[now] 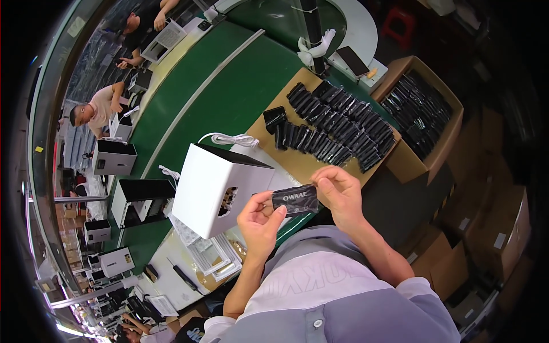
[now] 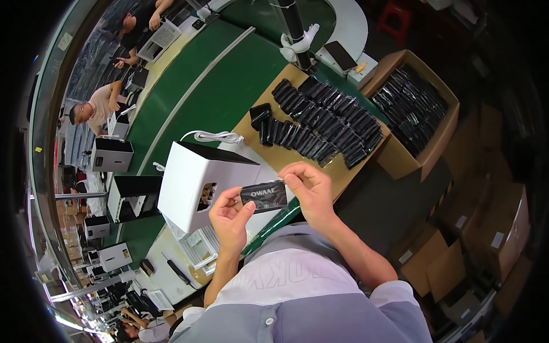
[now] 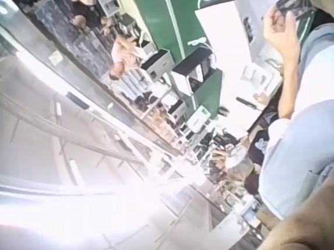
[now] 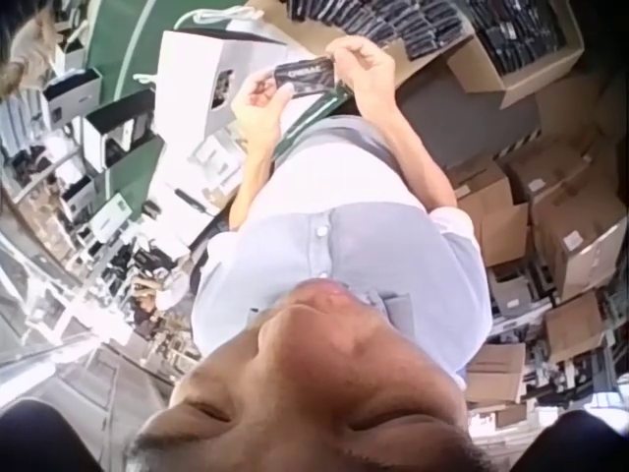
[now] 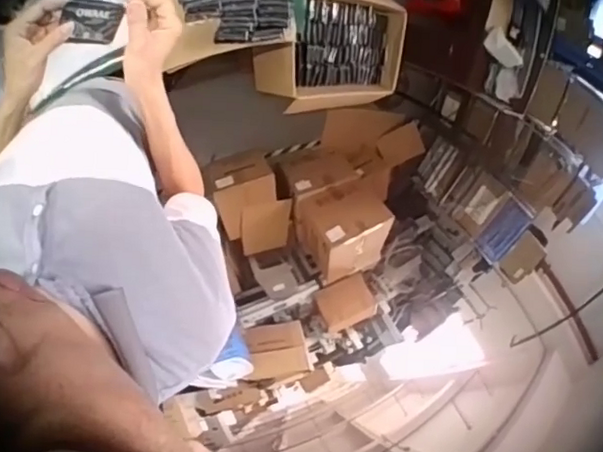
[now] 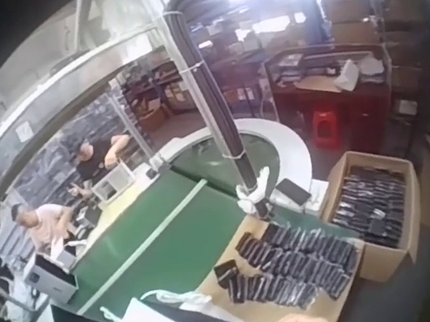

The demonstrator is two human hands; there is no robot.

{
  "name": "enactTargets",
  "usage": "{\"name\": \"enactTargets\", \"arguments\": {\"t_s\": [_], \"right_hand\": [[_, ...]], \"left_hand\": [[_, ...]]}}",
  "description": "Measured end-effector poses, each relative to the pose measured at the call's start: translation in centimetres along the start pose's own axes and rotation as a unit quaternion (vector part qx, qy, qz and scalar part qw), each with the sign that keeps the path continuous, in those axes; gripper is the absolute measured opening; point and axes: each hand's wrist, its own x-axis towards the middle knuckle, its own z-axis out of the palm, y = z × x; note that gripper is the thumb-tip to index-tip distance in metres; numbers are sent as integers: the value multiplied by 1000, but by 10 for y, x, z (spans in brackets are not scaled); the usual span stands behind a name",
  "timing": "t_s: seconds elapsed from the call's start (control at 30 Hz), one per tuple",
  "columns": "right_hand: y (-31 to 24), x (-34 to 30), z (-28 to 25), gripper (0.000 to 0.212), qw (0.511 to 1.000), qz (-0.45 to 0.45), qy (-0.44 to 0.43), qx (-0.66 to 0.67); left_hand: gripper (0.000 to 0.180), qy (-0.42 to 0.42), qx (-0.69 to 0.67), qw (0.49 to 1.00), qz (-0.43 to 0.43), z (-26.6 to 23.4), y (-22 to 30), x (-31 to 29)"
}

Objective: Assembling and packaging electronic components into boxes on a production line.

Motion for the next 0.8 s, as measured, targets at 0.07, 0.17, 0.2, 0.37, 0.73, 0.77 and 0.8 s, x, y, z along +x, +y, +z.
{"name": "enactTargets", "arguments": {"t_s": [0.07,0.17,0.2,0.37,0.73,0.77,0.8], "right_hand": [[3,3,2,14,998,-16,54,-2],[-7,2,2,13,996,90,-15,-9],[-3,1,2,13,996,91,-16,-9],[8,0,0,12,999,21,-19,-15],[-4,11,-27,8,977,-24,-209,-47],[-8,13,-29,8,971,-24,-223,-85],[-12,15,-31,8,971,-24,-221,-85]], "left_hand": [[37,1,-13,1000,5,-1,0,1],[38,6,-10,1000,9,-1,0,-1],[38,8,-10,1000,9,-1,1,-1],[30,0,-19,1000,-7,-1,0,-3],[43,-14,-58,997,-49,7,10,-2],[44,-12,-51,998,-36,9,13,-3],[44,-13,-51,998,-37,6,7,-2]]}}
